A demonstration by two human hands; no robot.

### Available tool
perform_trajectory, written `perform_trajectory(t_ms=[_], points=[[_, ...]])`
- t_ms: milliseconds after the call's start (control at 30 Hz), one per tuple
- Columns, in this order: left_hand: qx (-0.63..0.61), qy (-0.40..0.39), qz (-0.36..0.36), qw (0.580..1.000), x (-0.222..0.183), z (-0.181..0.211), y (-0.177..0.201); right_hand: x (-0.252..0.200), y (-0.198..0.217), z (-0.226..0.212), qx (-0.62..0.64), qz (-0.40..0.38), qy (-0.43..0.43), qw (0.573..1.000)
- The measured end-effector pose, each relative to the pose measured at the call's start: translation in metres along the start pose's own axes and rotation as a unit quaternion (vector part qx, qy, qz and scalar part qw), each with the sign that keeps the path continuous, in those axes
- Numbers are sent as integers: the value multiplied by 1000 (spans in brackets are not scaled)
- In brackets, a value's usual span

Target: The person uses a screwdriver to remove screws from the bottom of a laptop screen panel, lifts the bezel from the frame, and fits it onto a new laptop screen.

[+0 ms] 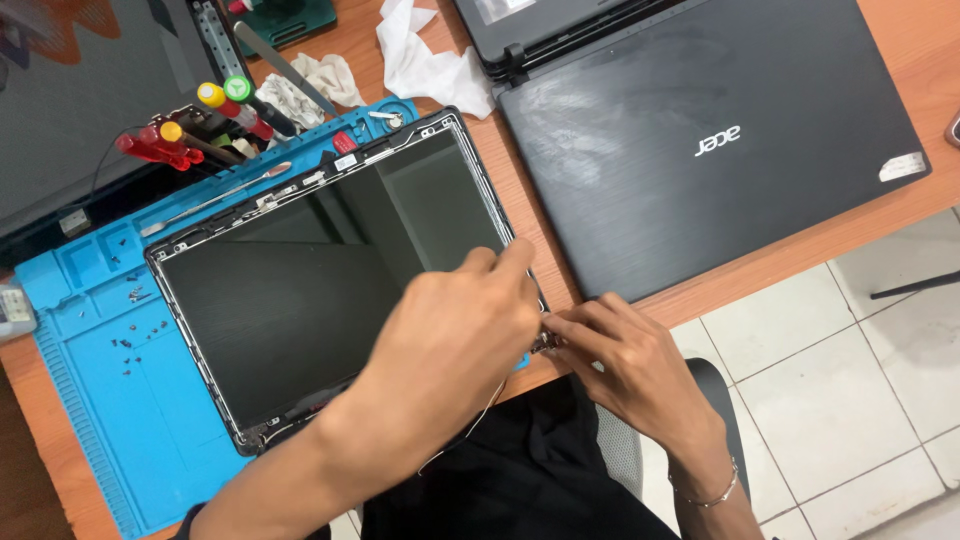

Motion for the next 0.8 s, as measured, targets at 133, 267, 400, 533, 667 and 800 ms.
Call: perform_trajectory(t_ms=[133, 267, 400, 533, 667, 800], points=[[-88, 34, 44, 995, -26, -26, 11, 1, 4, -4, -27, -6, -5, 1000], [-102, 119, 84, 984, -63, -58, 19, 2, 8, -18, -42, -7, -20, 999], [-133, 252, 93, 954, -120, -94, 15, 12, -5, -34, -25, -4, -30, 999], [-177, 396, 92, 896, -191, -119, -3, 28, -34, -60, -24, -19, 57, 998], [-191, 507, 98, 835, -260, -129, -24, 42, -81, -74, -24, -72, 67, 995], [-198, 540, 161, 802, -312, -129, -40, 49, -122, -94, -20, -122, 113, 986]])
Point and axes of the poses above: each hand's wrist, its own x-axis towards the middle knuckle, its own y-axis out of the back of the hand, z = x × y, the point moved 9 cm from there along x, towards the middle knuckle, and after that the axes turned 15 degrees about x, right-handed, at the moved point
